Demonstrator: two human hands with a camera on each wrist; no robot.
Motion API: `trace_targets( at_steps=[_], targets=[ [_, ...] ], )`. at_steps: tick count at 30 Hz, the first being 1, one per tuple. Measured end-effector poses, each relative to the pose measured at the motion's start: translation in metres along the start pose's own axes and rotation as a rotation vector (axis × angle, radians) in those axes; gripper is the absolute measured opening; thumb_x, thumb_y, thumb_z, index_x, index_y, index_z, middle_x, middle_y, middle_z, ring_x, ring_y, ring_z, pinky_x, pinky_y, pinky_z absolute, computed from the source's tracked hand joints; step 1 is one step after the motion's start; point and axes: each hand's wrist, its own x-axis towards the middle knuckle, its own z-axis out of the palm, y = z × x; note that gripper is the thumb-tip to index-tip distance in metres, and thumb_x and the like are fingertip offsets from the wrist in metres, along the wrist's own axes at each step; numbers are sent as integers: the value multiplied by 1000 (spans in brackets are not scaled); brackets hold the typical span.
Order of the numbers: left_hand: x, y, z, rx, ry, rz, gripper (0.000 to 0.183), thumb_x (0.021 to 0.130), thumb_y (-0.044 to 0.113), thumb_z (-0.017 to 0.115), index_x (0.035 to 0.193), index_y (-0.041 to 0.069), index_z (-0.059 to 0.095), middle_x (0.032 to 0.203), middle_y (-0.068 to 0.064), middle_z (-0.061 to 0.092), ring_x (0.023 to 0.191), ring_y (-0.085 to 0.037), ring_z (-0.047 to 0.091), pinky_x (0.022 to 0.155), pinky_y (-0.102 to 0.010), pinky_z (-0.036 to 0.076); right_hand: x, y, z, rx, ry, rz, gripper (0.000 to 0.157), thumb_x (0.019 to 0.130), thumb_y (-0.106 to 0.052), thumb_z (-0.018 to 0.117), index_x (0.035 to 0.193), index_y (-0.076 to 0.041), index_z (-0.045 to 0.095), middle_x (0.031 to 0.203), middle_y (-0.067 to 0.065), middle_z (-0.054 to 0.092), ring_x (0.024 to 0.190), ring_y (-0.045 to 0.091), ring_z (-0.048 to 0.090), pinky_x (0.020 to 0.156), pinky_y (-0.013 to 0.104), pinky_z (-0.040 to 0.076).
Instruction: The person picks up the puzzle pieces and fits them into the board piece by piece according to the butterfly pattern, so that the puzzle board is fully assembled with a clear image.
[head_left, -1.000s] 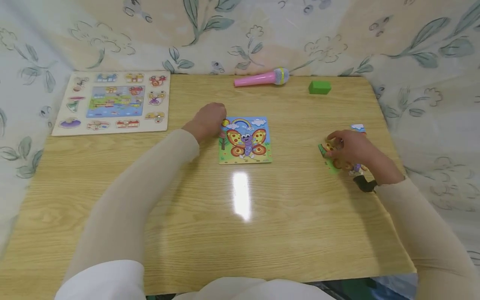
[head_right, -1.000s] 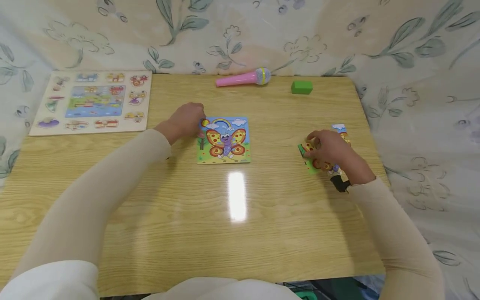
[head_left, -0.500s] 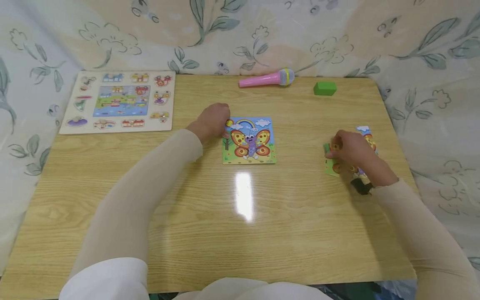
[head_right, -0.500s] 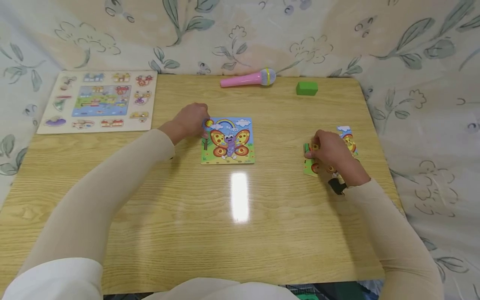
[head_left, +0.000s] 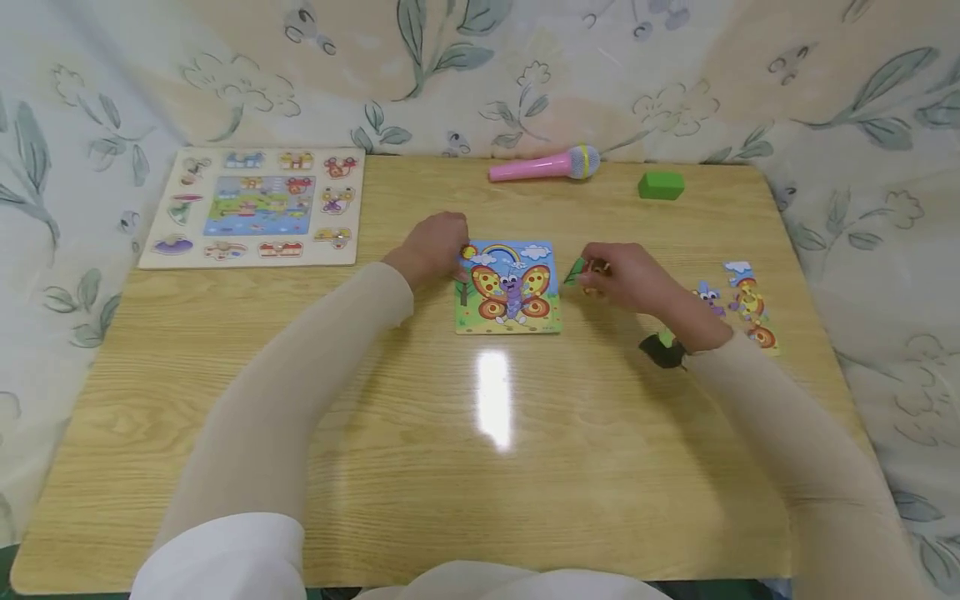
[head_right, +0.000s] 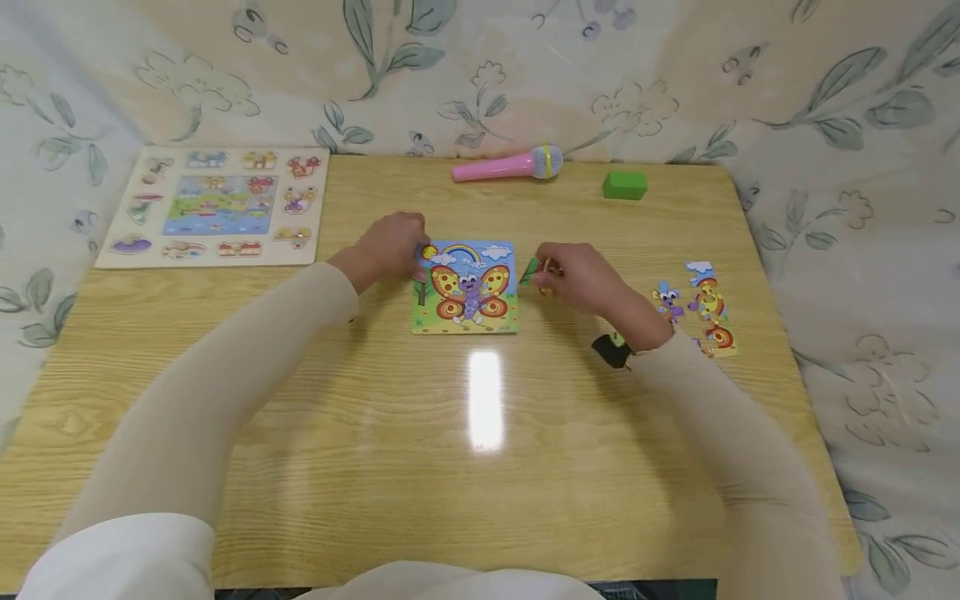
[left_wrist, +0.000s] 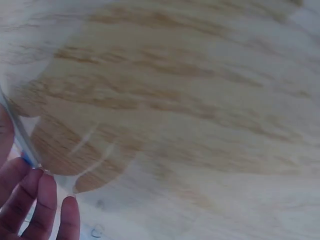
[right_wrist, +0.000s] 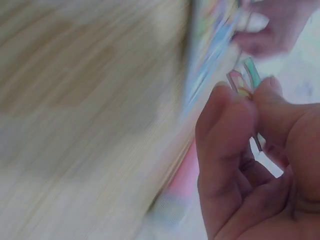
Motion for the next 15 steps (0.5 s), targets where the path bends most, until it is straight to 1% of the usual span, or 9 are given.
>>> trace_targets(
  at_steps=[2, 4, 7, 11, 13, 15],
  targets=[
    [-1, -3, 1, 8, -4, 21, 55, 76, 41, 77, 115, 3, 68, 107, -10, 61, 95, -23, 53, 92, -37, 46, 20, -21, 11, 24, -39, -28, 21, 91, -19, 66, 108, -8, 62, 81, 7, 63, 68, 18, 56, 62, 30, 44],
    [-2, -5, 4, 13, -3, 44, 58, 78, 43, 75, 120, 5, 66, 106, -11, 61, 95, -24, 54, 92, -38, 46, 38, -40, 22, 48, -67, -32, 28, 88, -23, 70, 110, -9, 61, 79, 7, 62, 68, 19, 54, 62, 30, 43],
    [-3, -9, 8, -23, -2, 52, 61, 80, 43, 72, 127, 5, 62, 105, -10, 62, 95, -25, 54, 91, -38, 45, 58, -60, 36, 96, -96, -33, 34, 86, -25, 73, 112, -9, 59, 79, 7, 63, 68, 19, 56, 61, 30, 44],
    [-1, -11, 12, -61, 1, 48, 65, 80, 43, 73, 131, 5, 59, 105, -9, 64, 95, -24, 56, 90, -38, 46, 73, -75, 48, 133, -121, -12, 39, 85, -23, 74, 113, -4, 55, 81, 9, 67, 65, 17, 60, 60, 29, 47],
    [0, -13, 11, -64, 4, 41, 66, 79, 43, 74, 131, 5, 59, 105, -9, 65, 95, -22, 57, 90, -37, 47, 79, -79, 51, 124, -136, 18, 44, 83, -25, 76, 114, -4, 53, 80, 10, 66, 64, 17, 60, 60, 29, 47],
    [-1, -16, 10, -78, 5, 23, 68, 79, 43, 74, 132, 6, 58, 107, -9, 65, 95, -22, 57, 90, -36, 48, 84, -82, 53, 98, -145, 44, 51, 80, -29, 78, 115, -5, 50, 81, 10, 65, 66, 19, 58, 61, 29, 47]
  ],
)
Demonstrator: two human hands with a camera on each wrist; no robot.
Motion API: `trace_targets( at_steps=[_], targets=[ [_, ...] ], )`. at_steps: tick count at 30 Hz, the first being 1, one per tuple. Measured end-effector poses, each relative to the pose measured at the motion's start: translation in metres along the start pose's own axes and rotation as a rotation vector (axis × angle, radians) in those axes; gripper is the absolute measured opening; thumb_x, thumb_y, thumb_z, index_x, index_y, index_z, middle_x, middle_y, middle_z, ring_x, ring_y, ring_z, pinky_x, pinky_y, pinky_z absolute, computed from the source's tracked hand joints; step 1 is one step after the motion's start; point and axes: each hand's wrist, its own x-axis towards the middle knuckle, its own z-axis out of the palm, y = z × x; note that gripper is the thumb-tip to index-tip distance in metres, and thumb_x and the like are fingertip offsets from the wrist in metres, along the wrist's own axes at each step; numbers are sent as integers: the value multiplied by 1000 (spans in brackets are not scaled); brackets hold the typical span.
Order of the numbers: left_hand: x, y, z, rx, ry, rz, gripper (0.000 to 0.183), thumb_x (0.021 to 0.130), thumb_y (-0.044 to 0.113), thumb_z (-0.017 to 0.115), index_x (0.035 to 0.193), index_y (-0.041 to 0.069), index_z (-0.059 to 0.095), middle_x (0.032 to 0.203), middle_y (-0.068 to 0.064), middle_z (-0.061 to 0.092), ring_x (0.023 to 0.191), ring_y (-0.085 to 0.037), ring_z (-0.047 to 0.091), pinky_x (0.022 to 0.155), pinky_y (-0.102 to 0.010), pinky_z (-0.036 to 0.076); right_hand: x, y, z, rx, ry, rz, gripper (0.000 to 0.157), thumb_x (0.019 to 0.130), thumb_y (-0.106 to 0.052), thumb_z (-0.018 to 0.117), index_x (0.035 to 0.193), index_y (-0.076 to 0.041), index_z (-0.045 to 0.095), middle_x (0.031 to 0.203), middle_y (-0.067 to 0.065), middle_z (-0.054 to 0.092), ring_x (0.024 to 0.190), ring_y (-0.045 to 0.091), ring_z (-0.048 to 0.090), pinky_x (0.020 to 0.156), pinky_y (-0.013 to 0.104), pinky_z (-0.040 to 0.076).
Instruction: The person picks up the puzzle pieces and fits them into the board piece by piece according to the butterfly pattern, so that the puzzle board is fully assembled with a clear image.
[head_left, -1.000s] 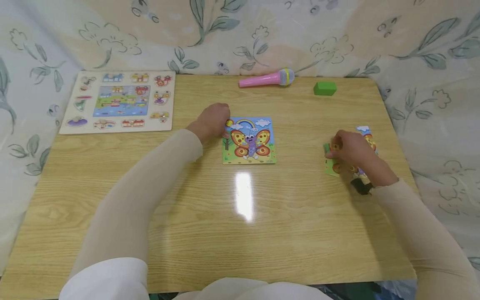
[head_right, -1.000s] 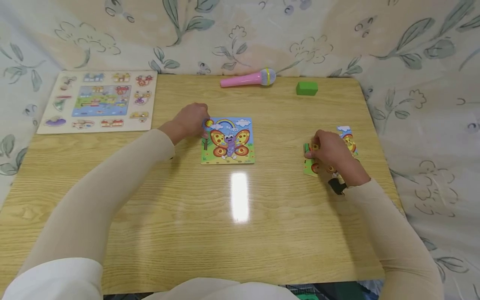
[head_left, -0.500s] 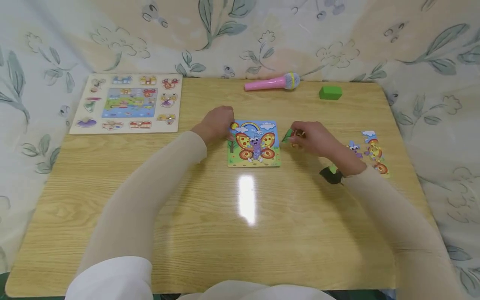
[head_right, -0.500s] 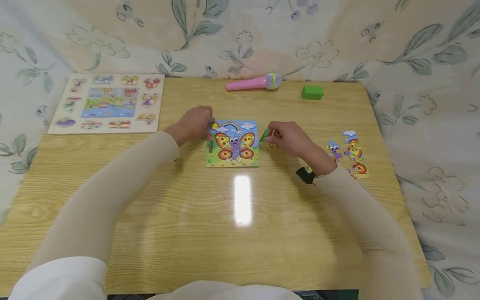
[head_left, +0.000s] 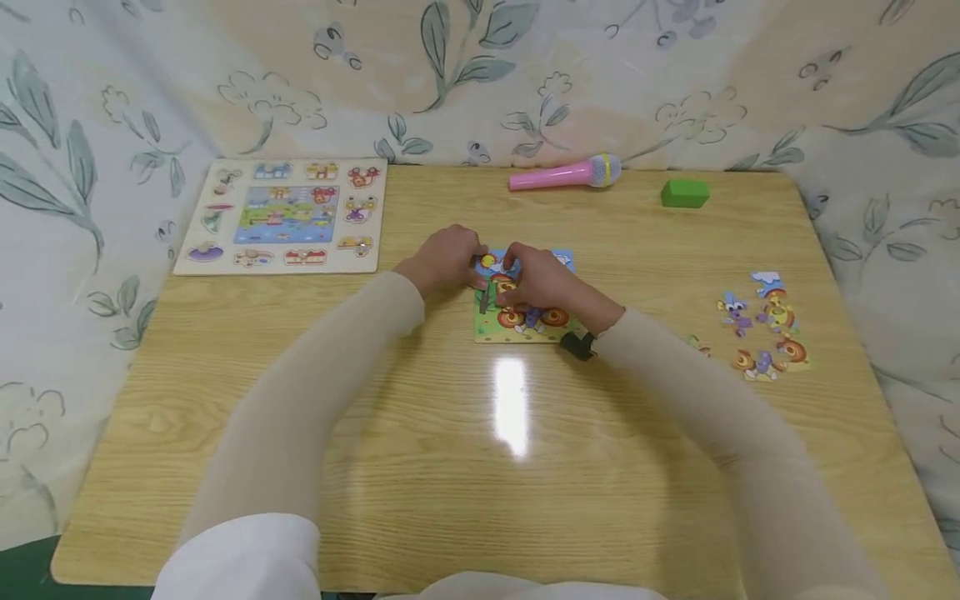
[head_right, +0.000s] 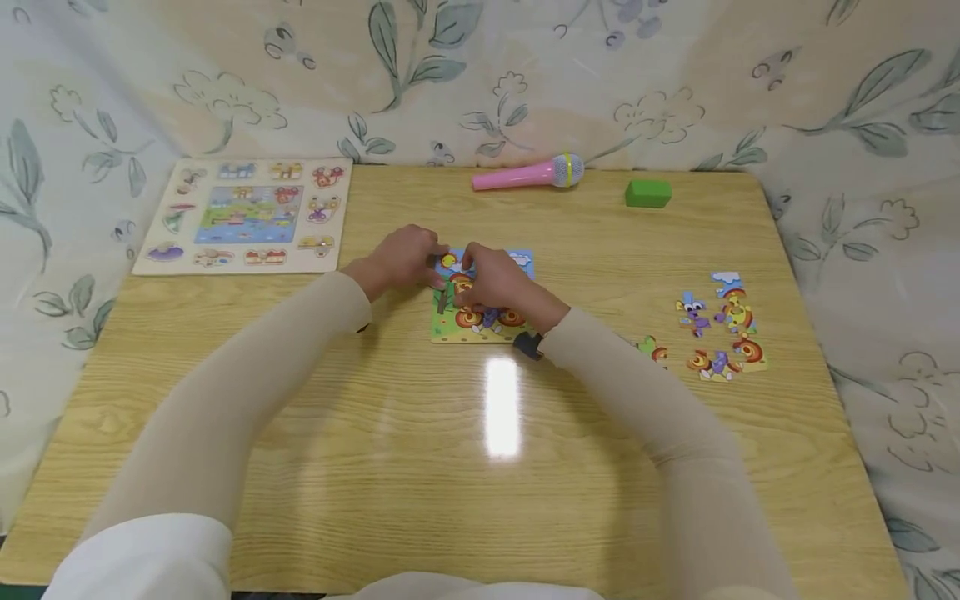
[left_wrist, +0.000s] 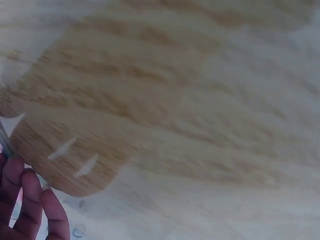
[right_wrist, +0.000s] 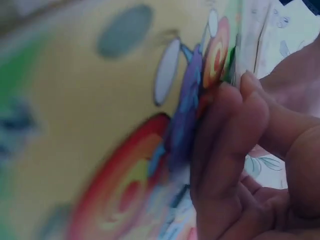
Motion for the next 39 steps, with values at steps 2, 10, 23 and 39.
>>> trace_targets(
  at_steps=[2, 10, 23, 39],
  targets=[
    [0, 1, -1, -22, -5, -15, 69, 78, 42, 75, 134, 6, 55, 109, -10, 64, 96, -22, 57, 91, -36, 47, 3, -2, 0, -28, 0, 31, 59, 78, -33, 80, 117, -5, 48, 86, 12, 64, 72, 21, 58, 65, 32, 48],
    [-4, 5, -6, -57, -3, -24, 66, 79, 38, 75, 133, 5, 56, 113, -11, 66, 101, -22, 59, 92, -35, 48, 12, -9, -5, -82, -19, 142, 70, 71, -37, 84, 118, -4, 42, 100, 17, 64, 85, 29, 69, 83, 40, 53],
    [-2, 5, -8, -53, -47, -28, 59, 81, 40, 75, 129, 8, 62, 105, -8, 64, 91, -21, 51, 87, -36, 47, 13, -3, -5, -157, 2, 210, 59, 70, -51, 81, 96, -5, 56, 92, 9, 61, 80, 24, 56, 65, 32, 46],
    [3, 3, -21, -189, -147, -172, 58, 81, 37, 77, 131, 14, 59, 140, -3, 55, 94, -17, 48, 75, -28, 42, 7, 2, -5, -111, 1, 106, 43, 80, -43, 75, 92, -7, 55, 81, 4, 56, 70, 19, 51, 59, 28, 39]
  ],
)
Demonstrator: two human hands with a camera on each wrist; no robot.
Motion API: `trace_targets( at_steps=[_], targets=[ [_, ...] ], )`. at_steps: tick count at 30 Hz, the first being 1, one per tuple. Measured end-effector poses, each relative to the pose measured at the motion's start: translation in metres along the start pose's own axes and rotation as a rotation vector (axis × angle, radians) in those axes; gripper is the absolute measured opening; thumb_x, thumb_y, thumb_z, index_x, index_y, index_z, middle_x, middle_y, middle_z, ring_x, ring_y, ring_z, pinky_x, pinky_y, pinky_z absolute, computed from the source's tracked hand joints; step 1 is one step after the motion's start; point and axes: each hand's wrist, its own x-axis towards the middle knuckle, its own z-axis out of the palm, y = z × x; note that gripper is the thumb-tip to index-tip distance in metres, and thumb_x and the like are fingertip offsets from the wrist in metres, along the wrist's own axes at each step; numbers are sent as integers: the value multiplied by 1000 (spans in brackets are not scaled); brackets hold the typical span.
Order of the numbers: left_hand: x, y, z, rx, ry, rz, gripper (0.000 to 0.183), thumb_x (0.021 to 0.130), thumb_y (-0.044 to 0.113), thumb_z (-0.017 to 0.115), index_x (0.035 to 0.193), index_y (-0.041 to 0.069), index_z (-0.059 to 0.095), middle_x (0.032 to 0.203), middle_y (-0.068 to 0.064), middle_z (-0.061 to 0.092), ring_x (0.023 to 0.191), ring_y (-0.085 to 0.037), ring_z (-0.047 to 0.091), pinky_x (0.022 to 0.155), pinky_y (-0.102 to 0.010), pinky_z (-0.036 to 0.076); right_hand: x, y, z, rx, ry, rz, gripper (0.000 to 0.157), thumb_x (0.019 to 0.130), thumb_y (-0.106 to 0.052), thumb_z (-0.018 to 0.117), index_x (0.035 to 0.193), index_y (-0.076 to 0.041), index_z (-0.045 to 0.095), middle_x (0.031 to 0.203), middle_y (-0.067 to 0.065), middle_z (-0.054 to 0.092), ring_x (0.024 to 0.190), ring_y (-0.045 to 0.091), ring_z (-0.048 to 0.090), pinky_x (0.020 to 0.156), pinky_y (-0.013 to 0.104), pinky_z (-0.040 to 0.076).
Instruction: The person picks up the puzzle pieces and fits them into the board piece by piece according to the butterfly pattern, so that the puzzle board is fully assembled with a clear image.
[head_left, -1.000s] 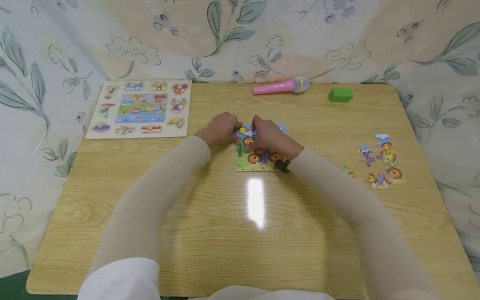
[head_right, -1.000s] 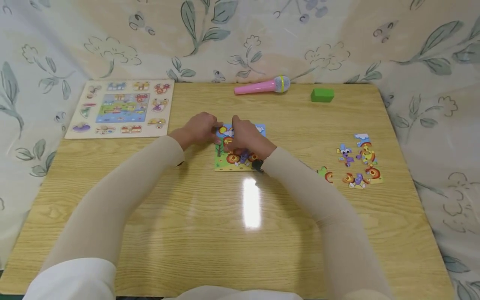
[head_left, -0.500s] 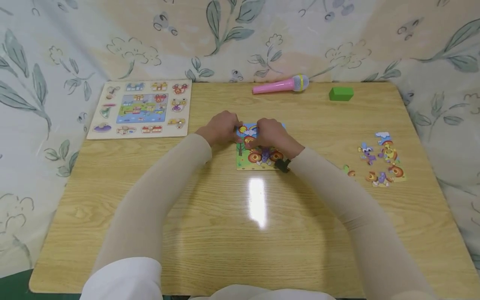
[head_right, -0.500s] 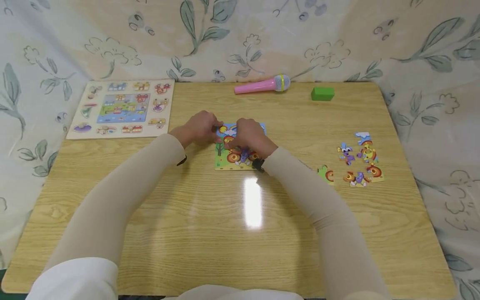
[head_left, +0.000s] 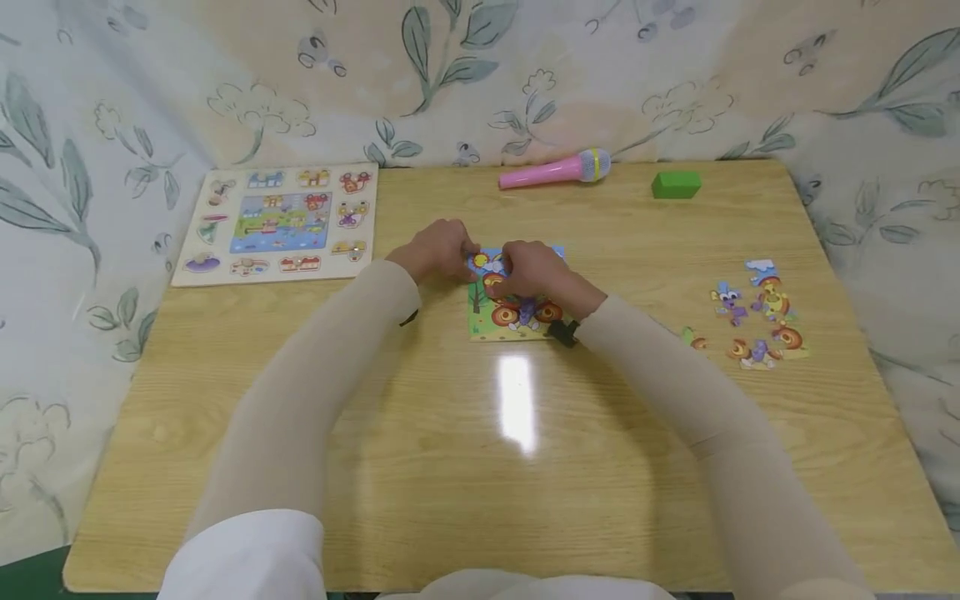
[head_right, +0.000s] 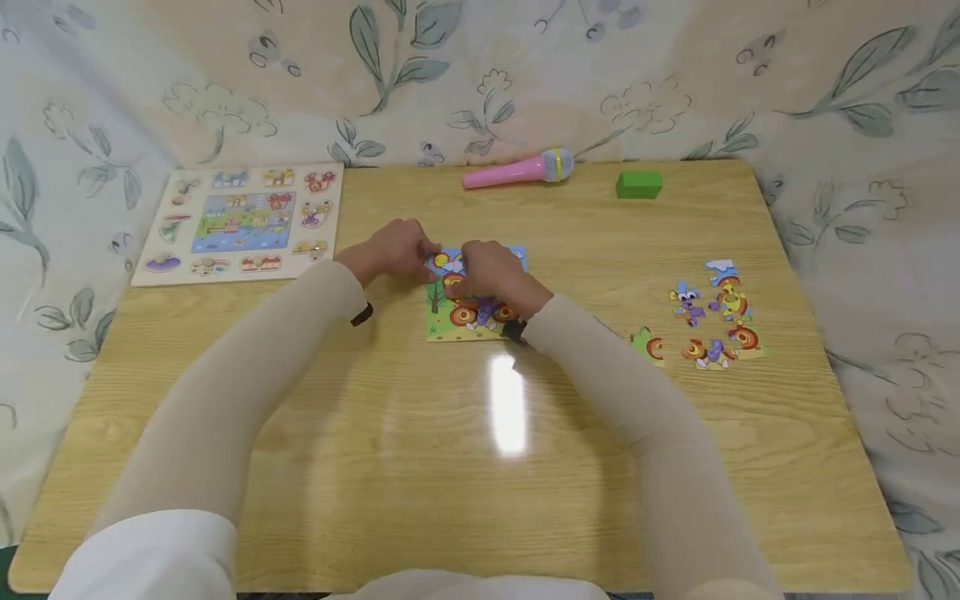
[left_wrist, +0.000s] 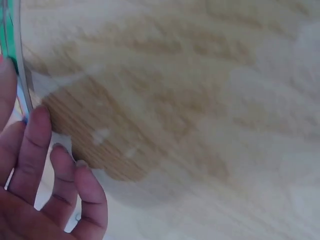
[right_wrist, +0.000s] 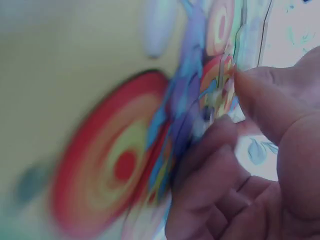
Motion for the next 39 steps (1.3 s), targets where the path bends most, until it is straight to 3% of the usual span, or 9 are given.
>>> trace_targets(
  at_steps=[5, 8, 10, 14, 18, 21, 30, 36, 39],
  targets=[
    [1, -3, 3, 1, -13, 14, 53, 81, 37, 77, 126, 13, 63, 138, 0, 55, 84, -18, 46, 68, -29, 39, -37, 30, -13, 109, 66, -87, 22, 88, -27, 65, 91, -8, 56, 72, 2, 56, 61, 15, 49, 55, 26, 38],
    [2, -1, 0, 7, -13, 22, 52, 81, 36, 76, 126, 13, 63, 138, -1, 55, 81, -19, 44, 66, -29, 37, -74, 67, -30, 123, 128, -52, 18, 91, -23, 61, 96, -6, 59, 83, 10, 63, 71, 21, 57, 62, 33, 45],
    [1, -1, -2, 24, -16, 20, 55, 81, 37, 76, 129, 14, 61, 138, -2, 55, 80, -19, 43, 65, -29, 36, -100, 97, -38, 103, 137, 0, 22, 93, -23, 60, 103, -4, 60, 93, 15, 65, 80, 26, 61, 67, 38, 48],
    [-1, -3, -6, 37, -34, 6, 56, 82, 38, 76, 129, 13, 60, 139, -2, 54, 78, -18, 44, 65, -29, 37, -146, 148, -38, 72, 67, 101, 41, 91, -28, 65, 122, -2, 56, 112, 22, 62, 97, 34, 62, 76, 46, 51],
    [0, -2, -5, 43, -36, 18, 58, 82, 39, 75, 131, 14, 58, 138, -3, 54, 74, -19, 42, 64, -29, 36, -175, 174, -27, 46, 22, 139, 63, 81, -37, 76, 126, 1, 55, 117, 25, 61, 105, 39, 60, 82, 51, 49],
    [1, -1, -4, 43, -36, 16, 56, 83, 39, 75, 131, 15, 58, 139, -2, 53, 72, -19, 39, 63, -29, 35, -184, 179, -18, 38, 52, 172, 66, 75, -42, 80, 119, 2, 59, 112, 23, 65, 100, 37, 61, 81, 51, 48],
    [-1, -3, -1, 13, -26, 28, 55, 84, 38, 73, 132, 16, 57, 141, -2, 52, 73, -18, 39, 62, -28, 35, -185, 168, -6, -41, 174, 232, 45, 74, -32, 82, 95, 0, 60, 90, 15, 68, 76, 26, 62, 60, 37, 47],
    [0, -2, -1, 20, -20, 33, 54, 84, 39, 73, 132, 16, 58, 140, -2, 55, 76, -19, 41, 63, -28, 35, -166, 139, -7, 89, 283, 38, 19, 89, -16, 68, 91, -5, 53, 81, 12, 65, 69, 19, 56, 59, 29, 41],
    [-1, -4, 1, 17, -21, 24, 53, 85, 38, 72, 132, 17, 58, 141, -2, 53, 79, -19, 43, 65, -29, 36, -140, 105, -6, 227, 217, -91, 11, 91, -11, 65, 95, -4, 57, 84, 10, 66, 73, 16, 57, 64, 29, 44]
  ],
)
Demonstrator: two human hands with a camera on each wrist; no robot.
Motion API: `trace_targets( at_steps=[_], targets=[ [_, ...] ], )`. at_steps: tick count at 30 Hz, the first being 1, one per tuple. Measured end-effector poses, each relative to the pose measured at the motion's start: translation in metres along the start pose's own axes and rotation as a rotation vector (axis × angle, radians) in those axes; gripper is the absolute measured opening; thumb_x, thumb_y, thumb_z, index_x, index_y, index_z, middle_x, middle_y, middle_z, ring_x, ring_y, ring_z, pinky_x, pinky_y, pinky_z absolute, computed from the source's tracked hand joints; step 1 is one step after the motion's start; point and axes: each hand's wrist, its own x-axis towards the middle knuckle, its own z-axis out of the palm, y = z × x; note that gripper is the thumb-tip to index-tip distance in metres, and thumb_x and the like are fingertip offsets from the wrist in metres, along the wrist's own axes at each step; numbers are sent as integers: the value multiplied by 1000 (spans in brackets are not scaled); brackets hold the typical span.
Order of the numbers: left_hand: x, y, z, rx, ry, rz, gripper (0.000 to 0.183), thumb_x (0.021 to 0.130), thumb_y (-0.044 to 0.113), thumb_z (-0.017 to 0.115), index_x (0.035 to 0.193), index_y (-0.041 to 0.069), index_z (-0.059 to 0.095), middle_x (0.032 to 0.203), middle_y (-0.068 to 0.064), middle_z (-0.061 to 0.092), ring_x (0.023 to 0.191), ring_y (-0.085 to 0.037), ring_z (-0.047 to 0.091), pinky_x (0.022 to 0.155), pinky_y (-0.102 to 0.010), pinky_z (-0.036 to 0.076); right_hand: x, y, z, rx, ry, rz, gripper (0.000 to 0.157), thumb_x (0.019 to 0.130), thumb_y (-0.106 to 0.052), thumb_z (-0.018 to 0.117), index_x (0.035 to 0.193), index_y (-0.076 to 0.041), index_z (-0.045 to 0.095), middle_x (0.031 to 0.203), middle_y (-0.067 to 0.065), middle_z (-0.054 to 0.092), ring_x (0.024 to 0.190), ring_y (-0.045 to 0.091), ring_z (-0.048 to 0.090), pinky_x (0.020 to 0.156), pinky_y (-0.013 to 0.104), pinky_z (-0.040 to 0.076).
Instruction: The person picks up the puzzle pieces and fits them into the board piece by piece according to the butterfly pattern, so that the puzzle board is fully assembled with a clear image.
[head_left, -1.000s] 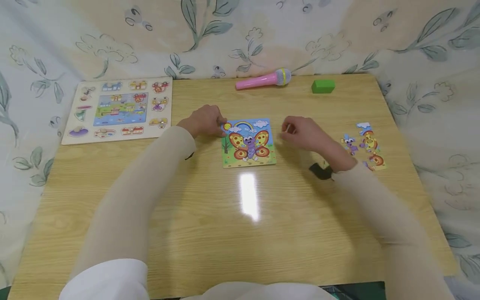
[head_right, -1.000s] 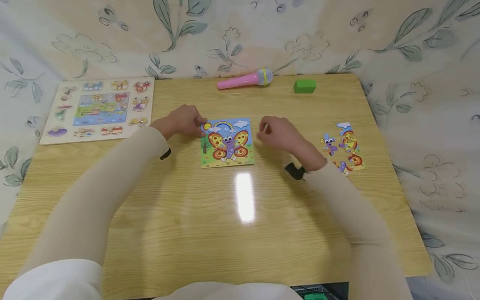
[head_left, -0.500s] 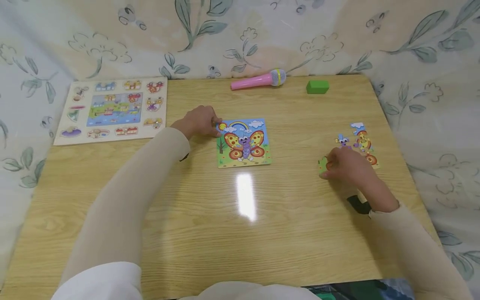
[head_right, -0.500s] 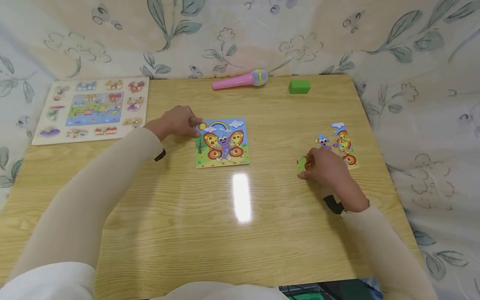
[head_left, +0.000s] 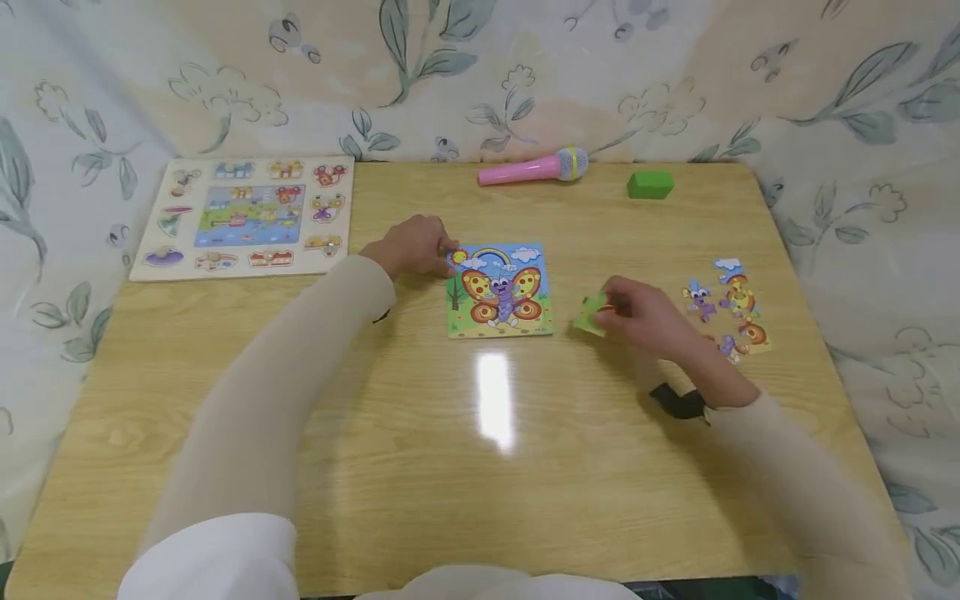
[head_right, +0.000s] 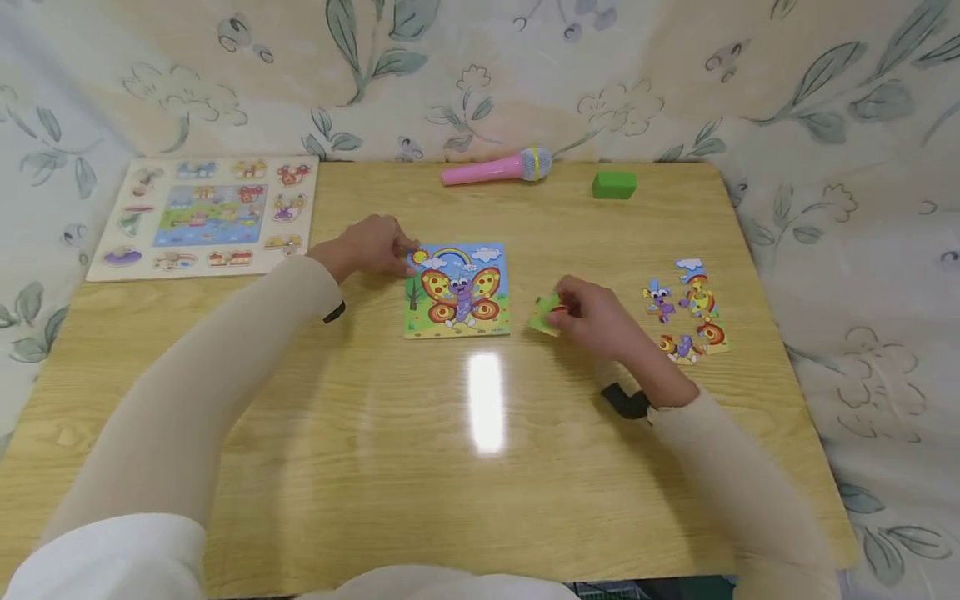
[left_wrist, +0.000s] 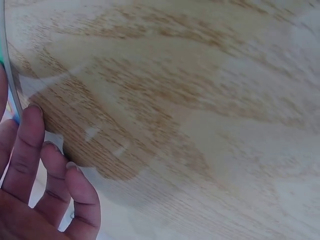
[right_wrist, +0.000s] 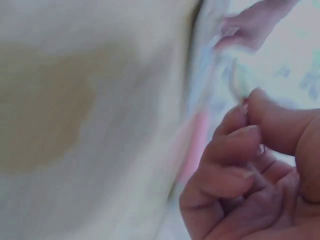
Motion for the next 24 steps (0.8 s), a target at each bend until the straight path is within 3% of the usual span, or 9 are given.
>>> trace_targets(
  at_steps=[5, 9, 13, 16, 24],
  targets=[
    [-4, -1, 2, 22, 10, 6, 54, 85, 38, 72, 133, 18, 56, 133, -6, 60, 80, -19, 44, 65, -28, 37, 53, -51, 37, 93, -171, -138, 24, 92, -10, 63, 113, 1, 61, 78, 7, 64, 68, 13, 55, 65, 28, 45],
    [-5, 2, 1, 34, 26, 15, 56, 85, 39, 72, 134, 18, 55, 119, -10, 63, 81, -19, 43, 66, -29, 37, 82, -73, 61, 76, -208, -120, 30, 89, -18, 68, 115, -5, 60, 70, 2, 61, 59, 11, 50, 59, 27, 41],
    [-3, 5, 3, 18, 45, 13, 56, 84, 39, 73, 133, 18, 57, 129, -9, 60, 81, -19, 43, 65, -29, 36, 93, -76, 75, 81, -198, -39, 33, 87, -22, 72, 109, -8, 52, 68, 2, 59, 55, 13, 47, 52, 26, 37],
    [-1, 5, 2, 18, 59, 16, 55, 84, 39, 73, 132, 18, 58, 138, -6, 56, 78, -19, 42, 64, -29, 36, 96, -77, 80, 30, -174, -25, 36, 84, -26, 74, 106, -9, 50, 71, 2, 61, 57, 13, 51, 51, 26, 38],
    [-3, 2, 4, 16, 47, -19, 55, 84, 40, 73, 133, 18, 57, 136, -4, 58, 70, -17, 39, 59, -27, 34, 99, -84, 88, -58, -130, -18, 34, 82, -30, 75, 97, -9, 53, 69, 2, 60, 59, 14, 52, 51, 25, 35]
  ],
)
